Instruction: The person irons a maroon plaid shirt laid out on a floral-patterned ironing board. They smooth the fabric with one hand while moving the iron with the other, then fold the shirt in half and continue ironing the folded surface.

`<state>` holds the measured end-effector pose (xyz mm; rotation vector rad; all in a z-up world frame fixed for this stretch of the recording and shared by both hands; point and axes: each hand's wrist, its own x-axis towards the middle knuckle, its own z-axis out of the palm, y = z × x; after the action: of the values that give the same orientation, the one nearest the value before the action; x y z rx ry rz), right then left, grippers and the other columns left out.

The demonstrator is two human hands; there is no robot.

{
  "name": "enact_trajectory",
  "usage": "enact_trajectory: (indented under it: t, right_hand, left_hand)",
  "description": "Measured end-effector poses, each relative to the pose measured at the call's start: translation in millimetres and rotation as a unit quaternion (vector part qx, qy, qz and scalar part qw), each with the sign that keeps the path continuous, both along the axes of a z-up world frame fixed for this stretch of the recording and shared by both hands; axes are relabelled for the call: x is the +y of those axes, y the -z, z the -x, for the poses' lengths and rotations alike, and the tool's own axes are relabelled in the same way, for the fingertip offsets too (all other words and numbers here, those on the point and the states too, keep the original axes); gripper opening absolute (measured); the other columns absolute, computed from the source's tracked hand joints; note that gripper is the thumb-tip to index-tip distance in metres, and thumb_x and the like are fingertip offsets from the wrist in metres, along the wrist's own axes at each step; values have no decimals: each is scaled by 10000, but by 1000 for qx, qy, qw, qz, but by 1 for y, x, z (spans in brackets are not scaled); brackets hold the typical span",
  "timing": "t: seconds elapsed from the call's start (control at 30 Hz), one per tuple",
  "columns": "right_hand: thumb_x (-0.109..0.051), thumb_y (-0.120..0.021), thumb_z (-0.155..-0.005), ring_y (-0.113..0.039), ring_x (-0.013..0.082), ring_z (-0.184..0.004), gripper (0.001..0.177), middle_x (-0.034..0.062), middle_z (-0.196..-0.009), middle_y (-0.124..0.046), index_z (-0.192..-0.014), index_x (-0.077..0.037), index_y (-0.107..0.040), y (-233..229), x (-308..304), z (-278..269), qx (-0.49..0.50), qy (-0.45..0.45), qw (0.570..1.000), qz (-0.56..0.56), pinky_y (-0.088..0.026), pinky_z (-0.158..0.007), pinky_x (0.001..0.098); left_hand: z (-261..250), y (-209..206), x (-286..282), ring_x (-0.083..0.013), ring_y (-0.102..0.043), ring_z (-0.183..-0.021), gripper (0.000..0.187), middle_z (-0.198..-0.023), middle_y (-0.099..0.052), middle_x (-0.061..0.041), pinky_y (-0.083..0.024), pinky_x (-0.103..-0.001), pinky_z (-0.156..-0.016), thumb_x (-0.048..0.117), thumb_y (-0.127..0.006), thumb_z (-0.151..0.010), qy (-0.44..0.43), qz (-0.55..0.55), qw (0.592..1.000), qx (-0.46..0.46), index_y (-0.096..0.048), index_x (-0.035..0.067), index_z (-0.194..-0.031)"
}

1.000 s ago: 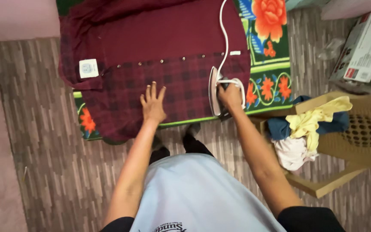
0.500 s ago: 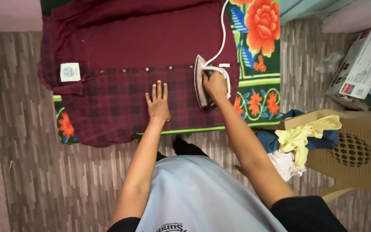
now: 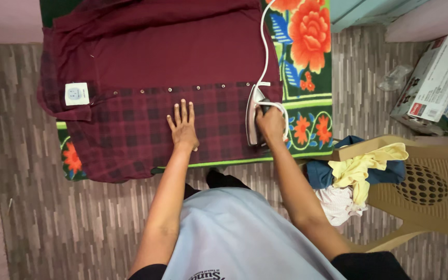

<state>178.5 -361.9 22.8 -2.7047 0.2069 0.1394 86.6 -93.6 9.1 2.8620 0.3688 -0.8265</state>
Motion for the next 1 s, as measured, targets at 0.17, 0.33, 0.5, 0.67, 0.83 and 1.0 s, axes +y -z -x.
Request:
enact_trajectory:
  t: [0.17,0.33,0.5,0.67,0.83,1.0]
  right_hand:
    - [-495,-731,-911,-693,509,-931,558,315,-987,-710,-997,57,-720,-11,6,-34,75,18,997,20,-546,-840,559]
    - [-464,-733,-914,-690,515,-943,548,336,-989,-705,-1054,65,-702,-1,-7,-18,31,-3,1000,-2,-548,-843,561]
    - [-448,-754,-880,-687,510,-942,530,326,-982,-708,-1053,49,-696,8,-21,-13,17,33,999,1,-542,-834,566]
    - [-388,-717,-886,-703,490,-951,434,299,-984,-725,-1045,16,-719,11,-22,-52,-5,50,999,-3,-561,-839,549]
    - [-433,-706,-922,-697,503,-930,470,311,-957,-716,-1065,15,-714,4,-33,-44,21,24,999,-7,-553,-832,560]
    - [-458,-738,-892,-687,518,-906,529,319,-940,-710,-1050,45,-699,6,-53,-11,9,18,1000,17,-540,-803,577]
  left_hand:
    - [0,0,-3,-335,84,-1604,1641,-1739,154,-104,-96,-629,-1256,209,-1011,-467,-5,-6,1000,8,115,173,-1660]
    - [-9,-14,-2,-342,95,-1595,1668,-1736,182,-106,-136,-662,-1216,239,-1020,-459,-7,0,999,38,137,175,-1658]
    - [-12,-17,1,-310,94,-1607,1591,-1736,157,-55,-137,-704,-1223,705,-917,-500,-65,77,995,27,56,177,-1643]
    - [-8,-12,-17,-346,67,-1592,1629,-1731,118,-105,-151,-713,-1196,828,-834,-468,-73,32,997,-14,12,109,-1660]
    - [-9,-12,-30,-363,51,-1590,1615,-1729,83,-134,-129,-750,-1184,900,-771,-481,-121,43,989,-74,-65,31,-1644]
    - [-6,-7,-38,-376,59,-1583,1637,-1722,76,-150,-75,-755,-1175,916,-752,-451,-129,33,985,-113,-86,5,-1637]
